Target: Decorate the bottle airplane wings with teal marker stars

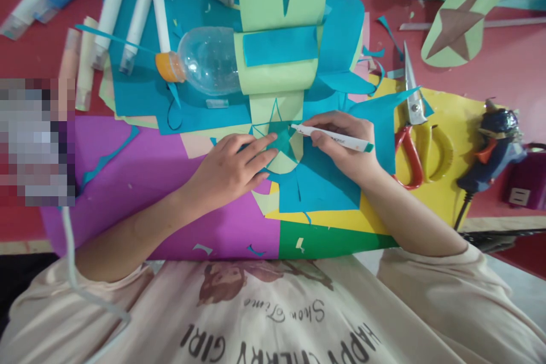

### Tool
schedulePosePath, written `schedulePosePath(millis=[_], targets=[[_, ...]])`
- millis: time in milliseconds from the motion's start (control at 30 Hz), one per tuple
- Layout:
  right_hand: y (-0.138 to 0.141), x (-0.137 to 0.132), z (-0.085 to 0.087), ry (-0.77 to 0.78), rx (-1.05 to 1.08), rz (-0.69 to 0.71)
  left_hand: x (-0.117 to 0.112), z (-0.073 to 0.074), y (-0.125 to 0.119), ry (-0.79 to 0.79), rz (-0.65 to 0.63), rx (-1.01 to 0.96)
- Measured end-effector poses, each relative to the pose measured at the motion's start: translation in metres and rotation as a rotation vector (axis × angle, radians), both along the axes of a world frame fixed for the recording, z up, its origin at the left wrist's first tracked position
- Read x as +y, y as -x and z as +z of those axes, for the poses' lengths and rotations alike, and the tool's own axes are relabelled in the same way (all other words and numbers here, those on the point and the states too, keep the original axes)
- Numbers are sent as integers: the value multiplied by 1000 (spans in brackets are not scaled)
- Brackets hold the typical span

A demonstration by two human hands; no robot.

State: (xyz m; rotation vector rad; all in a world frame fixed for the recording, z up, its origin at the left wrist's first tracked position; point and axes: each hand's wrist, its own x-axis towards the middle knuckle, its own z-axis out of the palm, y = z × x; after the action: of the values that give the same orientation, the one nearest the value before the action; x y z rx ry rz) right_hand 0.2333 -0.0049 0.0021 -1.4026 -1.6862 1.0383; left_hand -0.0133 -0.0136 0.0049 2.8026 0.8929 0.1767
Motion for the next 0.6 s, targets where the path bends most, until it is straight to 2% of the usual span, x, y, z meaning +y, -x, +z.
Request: schedulePosePath(millis=[133,333,600], targets=[[-1,0,0,16,-22,5,0,0,-1,43,10,-6],[-1,1,0,-3,-31,9,0,0,-1,-1,6,-6],[-1,1,1,-24,-51,49,0,2,-2,58,14,3]])
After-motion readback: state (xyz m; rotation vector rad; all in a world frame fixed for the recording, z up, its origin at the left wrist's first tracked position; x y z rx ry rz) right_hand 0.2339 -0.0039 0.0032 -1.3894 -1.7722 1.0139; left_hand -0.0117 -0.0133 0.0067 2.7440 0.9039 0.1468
